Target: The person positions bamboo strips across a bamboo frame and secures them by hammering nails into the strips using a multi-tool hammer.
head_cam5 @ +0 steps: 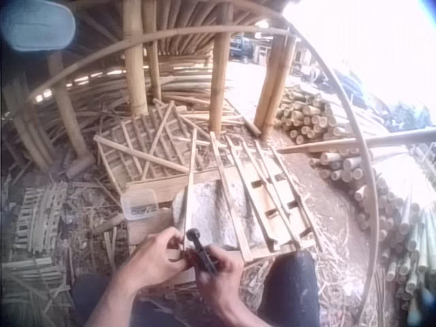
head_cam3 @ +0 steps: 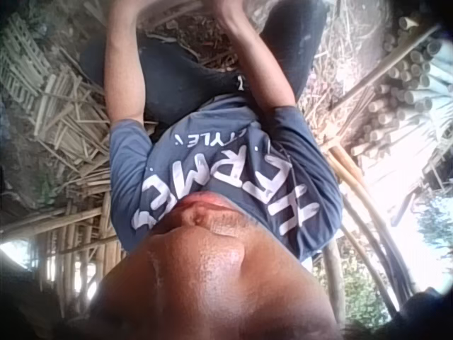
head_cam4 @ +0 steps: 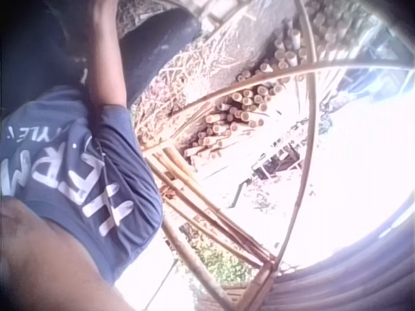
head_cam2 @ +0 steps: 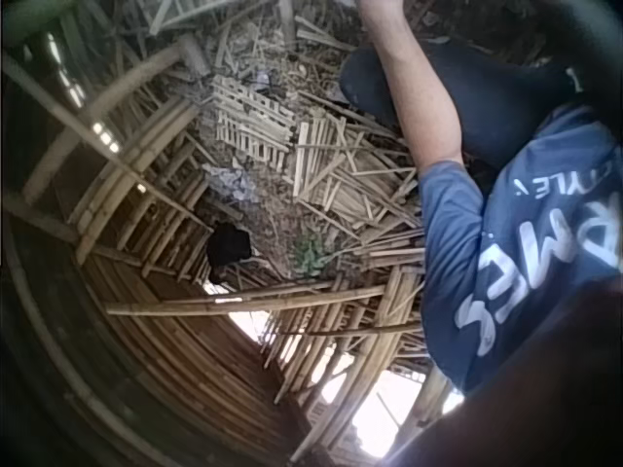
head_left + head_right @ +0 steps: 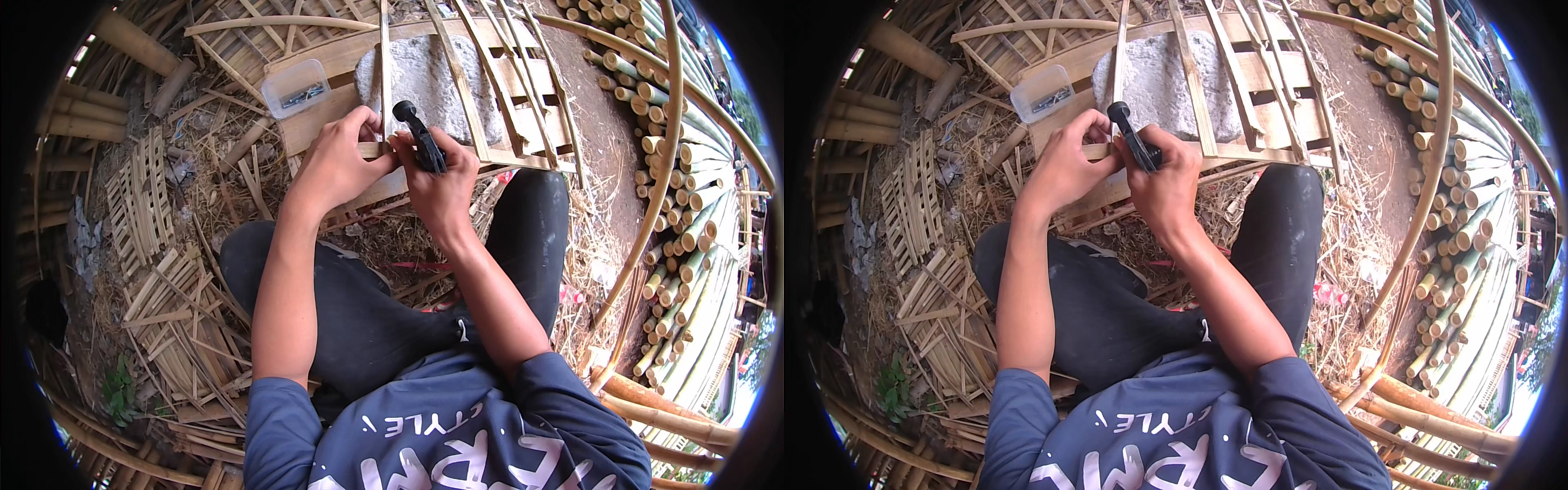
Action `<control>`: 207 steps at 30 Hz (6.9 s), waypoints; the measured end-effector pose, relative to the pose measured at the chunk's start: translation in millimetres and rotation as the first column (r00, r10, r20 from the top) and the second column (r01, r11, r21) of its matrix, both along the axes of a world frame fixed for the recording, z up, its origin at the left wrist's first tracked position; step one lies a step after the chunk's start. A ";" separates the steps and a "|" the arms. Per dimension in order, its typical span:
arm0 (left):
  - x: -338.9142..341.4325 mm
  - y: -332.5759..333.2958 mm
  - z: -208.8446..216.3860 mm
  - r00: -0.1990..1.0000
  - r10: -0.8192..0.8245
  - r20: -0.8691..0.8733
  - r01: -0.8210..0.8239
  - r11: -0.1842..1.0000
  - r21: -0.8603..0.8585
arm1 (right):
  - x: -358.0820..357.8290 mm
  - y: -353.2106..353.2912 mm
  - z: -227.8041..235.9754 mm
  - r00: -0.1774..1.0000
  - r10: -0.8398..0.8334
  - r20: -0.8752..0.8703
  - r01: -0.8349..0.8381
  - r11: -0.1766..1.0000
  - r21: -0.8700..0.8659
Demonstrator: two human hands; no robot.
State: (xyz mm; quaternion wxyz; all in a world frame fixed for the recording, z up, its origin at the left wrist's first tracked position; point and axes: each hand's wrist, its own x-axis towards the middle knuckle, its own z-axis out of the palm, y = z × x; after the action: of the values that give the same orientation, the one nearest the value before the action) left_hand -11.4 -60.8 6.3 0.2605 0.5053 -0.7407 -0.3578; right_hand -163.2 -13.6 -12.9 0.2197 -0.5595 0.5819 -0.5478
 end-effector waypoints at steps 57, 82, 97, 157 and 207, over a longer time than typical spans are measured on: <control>7.9 3.4 3.0 0.975 -0.064 -0.213 0.022 0.981 -0.195 | -7.7 6.6 2.9 0.995 0.088 -0.051 -0.093 0.990 -0.107; -3.2 3.3 -7.8 0.950 0.011 -0.311 -0.104 0.952 -0.286 | -6.9 11.5 -5.4 0.993 0.117 -0.031 -0.119 0.990 -0.077; 4.4 -7.8 -19.8 0.919 -0.044 -0.391 -0.011 0.990 -0.138 | -0.9 18.7 -0.9 0.994 0.075 0.075 -0.077 0.997 0.015; -3.0 6.3 -7.9 0.999 -0.004 -0.035 -0.013 0.881 -0.473 | -85.1 107.3 80.4 0.876 0.302 0.375 -0.480 0.619 0.622; -2.9 6.3 -10.1 0.999 -0.011 -0.037 -0.006 0.906 -0.422 | -60.4 61.6 50.7 0.899 0.122 -0.422 -0.162 0.985 -0.060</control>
State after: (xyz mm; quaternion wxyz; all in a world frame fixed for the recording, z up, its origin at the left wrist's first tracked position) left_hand -14.3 -54.5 -3.8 0.3776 0.4291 -0.7960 -0.1992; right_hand -223.7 48.0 37.9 0.1036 -0.7140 0.5466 -0.4251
